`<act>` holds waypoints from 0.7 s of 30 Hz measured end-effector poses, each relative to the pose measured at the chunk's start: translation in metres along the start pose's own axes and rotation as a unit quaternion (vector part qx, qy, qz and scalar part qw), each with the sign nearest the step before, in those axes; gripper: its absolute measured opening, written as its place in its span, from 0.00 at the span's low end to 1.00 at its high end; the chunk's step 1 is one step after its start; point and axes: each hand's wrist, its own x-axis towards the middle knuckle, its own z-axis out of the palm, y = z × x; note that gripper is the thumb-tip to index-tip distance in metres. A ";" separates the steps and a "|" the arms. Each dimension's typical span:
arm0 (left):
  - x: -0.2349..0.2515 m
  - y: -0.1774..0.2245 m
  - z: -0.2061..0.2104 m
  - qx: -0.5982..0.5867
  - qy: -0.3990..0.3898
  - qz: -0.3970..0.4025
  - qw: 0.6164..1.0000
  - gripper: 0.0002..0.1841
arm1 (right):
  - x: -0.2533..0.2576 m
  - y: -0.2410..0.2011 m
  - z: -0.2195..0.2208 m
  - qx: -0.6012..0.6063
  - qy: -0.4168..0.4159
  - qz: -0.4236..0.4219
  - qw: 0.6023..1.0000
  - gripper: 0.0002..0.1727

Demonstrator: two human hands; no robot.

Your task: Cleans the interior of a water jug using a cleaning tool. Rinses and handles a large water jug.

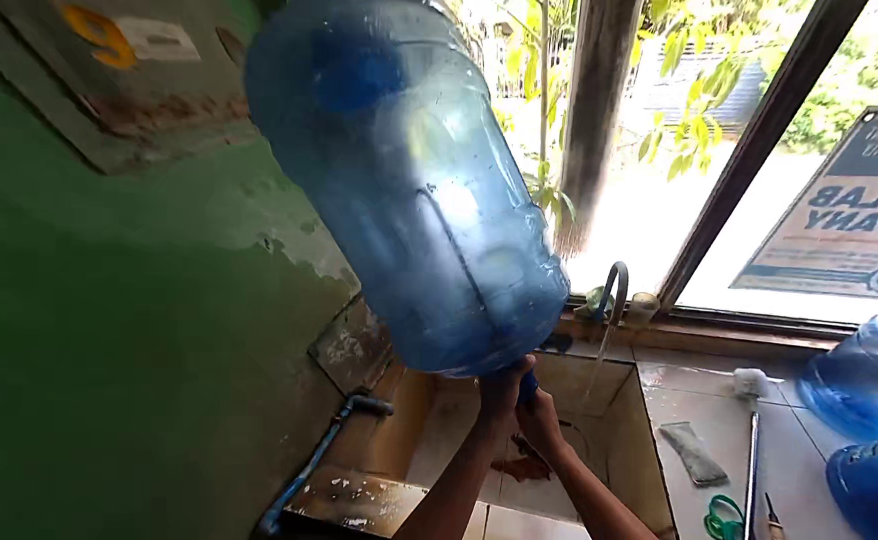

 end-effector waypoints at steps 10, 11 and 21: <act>0.069 0.062 0.022 0.073 0.011 0.076 0.994 0.19 | 0.055 -0.018 0.001 0.089 0.066 -0.077 0.991 0.17; 0.072 0.068 0.024 0.083 0.015 0.076 0.994 0.20 | 0.061 -0.019 0.000 0.111 0.071 -0.098 0.986 0.16; 0.117 0.110 0.043 0.092 -0.030 0.145 0.985 0.18 | 0.109 -0.033 -0.022 0.177 0.073 -0.090 0.977 0.18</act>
